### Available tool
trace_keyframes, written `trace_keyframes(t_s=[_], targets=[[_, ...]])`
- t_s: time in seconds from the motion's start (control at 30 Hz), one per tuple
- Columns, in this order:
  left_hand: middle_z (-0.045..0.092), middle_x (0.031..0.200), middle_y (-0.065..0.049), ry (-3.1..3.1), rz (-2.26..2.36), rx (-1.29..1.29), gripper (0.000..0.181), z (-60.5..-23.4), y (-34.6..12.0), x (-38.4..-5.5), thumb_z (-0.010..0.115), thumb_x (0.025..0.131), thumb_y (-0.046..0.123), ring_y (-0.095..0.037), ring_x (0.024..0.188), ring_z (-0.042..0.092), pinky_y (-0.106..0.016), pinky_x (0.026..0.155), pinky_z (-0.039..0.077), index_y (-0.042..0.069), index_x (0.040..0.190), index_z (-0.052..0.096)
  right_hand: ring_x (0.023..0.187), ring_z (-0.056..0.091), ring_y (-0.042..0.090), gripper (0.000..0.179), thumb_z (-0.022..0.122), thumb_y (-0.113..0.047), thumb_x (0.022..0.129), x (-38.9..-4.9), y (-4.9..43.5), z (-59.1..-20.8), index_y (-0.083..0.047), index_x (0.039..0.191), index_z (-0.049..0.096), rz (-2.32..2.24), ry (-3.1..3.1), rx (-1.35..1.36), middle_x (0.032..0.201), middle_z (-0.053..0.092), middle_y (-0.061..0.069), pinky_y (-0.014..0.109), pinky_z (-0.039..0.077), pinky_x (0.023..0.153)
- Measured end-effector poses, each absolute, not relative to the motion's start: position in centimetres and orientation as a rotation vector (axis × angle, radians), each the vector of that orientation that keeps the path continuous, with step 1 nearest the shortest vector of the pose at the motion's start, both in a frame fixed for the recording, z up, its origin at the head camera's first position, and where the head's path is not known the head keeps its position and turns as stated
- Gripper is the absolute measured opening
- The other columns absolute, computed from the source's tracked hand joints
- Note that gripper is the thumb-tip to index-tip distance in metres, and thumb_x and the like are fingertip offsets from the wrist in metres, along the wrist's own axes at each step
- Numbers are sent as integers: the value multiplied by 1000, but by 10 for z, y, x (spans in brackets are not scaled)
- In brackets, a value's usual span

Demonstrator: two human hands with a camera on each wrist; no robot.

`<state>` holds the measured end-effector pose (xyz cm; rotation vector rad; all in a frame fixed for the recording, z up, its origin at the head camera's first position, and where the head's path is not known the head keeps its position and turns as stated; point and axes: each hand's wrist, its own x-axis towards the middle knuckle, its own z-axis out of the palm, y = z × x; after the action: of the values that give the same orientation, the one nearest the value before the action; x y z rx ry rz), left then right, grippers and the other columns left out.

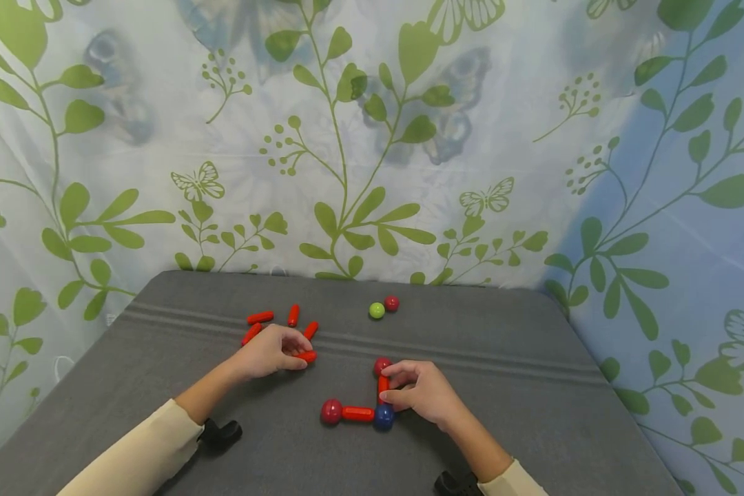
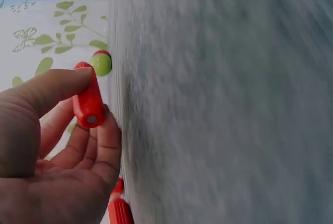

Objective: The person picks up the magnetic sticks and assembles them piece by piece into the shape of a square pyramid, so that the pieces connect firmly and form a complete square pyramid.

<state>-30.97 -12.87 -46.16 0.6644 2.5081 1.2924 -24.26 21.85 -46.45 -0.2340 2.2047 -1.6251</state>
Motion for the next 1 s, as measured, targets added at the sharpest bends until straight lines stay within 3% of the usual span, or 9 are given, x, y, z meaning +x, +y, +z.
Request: trace_keyframes(t_s=[0.67, 1.0], targets=[[74, 92, 8, 2454, 1201, 836, 14, -458, -72, -328, 84, 86, 14, -8, 81, 64, -25, 73, 55, 20, 98, 77, 83, 73, 20, 47, 84, -11, 84, -245, 214, -461, 5, 125, 67, -1630, 2232, -213, 102, 71, 14, 38, 64, 75], [75, 90, 7, 2407, 1177, 892, 15, -462, -47, -332, 86, 83, 13, -5, 77, 66, -21, 71, 56, 17, 96, 79, 84, 74, 21, 45, 81, -7, 86, -244, 213, -462, 8, 126, 66, -1665, 2207, -239, 102, 72, 14, 41, 64, 74]])
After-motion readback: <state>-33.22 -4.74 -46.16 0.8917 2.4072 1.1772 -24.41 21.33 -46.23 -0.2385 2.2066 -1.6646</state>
